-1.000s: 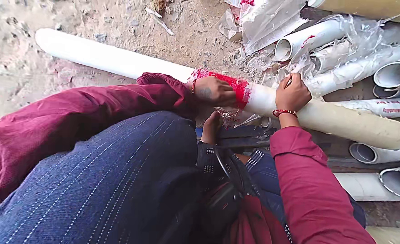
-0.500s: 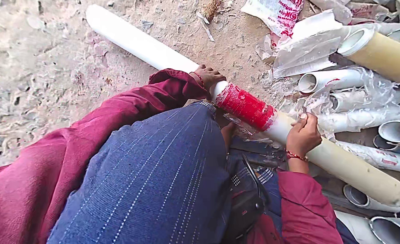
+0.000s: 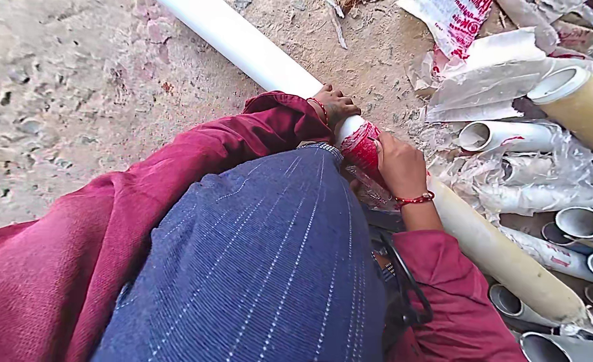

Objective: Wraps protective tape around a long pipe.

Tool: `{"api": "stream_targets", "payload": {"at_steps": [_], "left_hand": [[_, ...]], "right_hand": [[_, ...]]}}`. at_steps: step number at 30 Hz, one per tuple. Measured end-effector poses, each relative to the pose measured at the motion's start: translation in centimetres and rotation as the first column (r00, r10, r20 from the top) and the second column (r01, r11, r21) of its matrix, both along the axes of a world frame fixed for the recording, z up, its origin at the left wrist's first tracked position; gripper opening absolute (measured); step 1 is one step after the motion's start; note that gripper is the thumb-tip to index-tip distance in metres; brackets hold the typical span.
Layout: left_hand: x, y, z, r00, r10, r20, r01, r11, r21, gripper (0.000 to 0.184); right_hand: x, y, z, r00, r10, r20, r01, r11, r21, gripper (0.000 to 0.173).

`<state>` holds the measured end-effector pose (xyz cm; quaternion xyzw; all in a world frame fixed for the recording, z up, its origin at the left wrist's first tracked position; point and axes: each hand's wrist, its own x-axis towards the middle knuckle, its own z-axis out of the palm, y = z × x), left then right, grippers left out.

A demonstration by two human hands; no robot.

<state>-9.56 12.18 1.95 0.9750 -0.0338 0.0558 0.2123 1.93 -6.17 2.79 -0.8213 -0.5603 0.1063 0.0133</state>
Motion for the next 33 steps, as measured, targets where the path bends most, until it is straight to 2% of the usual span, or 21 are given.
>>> {"api": "stream_targets", "payload": {"at_steps": [1, 2, 4, 14, 18, 20, 24, 33], "left_hand": [[0.6, 1.2, -2.8, 0.986, -0.003, -0.168, -0.005, 0.999, -0.045, 0.058], [1.7, 1.7, -4.1, 0.921, 0.013, -0.389, -0.039, 0.997, -0.059, 0.075], [3.0, 1.8, -4.8, 0.824, 0.054, -0.564, -0.105, 0.993, -0.059, 0.09], [3.1, 1.7, -4.6, 0.822, 0.059, -0.566, -0.113, 0.992, -0.061, 0.085], [2.8, 2.5, -8.1, 0.891, 0.051, -0.451, -0.054, 0.999, 0.006, 0.096], [2.7, 2.5, -8.6, 0.902, 0.045, -0.429, -0.047, 0.999, 0.007, 0.098], [3.0, 1.8, -4.4, 0.822, 0.048, -0.567, -0.094, 0.994, -0.052, 0.087], [3.0, 1.8, -4.7, 0.839, 0.058, -0.541, -0.112, 0.991, -0.068, 0.086]], "right_hand": [[0.0, 0.1, 0.1, 1.0, 0.005, 0.009, -0.004, 1.0, -0.028, 0.024], [0.1, 0.2, 0.2, 1.0, 0.009, 0.016, -0.008, 0.999, -0.04, 0.024], [0.3, 0.2, 0.1, 0.999, 0.024, 0.031, -0.023, 0.999, -0.036, 0.024], [0.6, 0.6, 0.0, 0.996, 0.069, 0.049, -0.068, 0.998, -0.018, 0.023], [0.4, 1.0, 0.2, 0.992, 0.094, 0.086, -0.091, 0.995, -0.039, 0.02], [0.3, 1.1, 0.6, 0.991, 0.103, 0.09, -0.098, 0.993, -0.059, 0.02], [0.5, 0.7, 1.1, 0.986, 0.126, 0.111, -0.117, 0.989, -0.089, 0.019], [1.2, -3.0, 1.6, 0.977, 0.124, 0.174, -0.102, 0.986, -0.131, 0.011]]}}
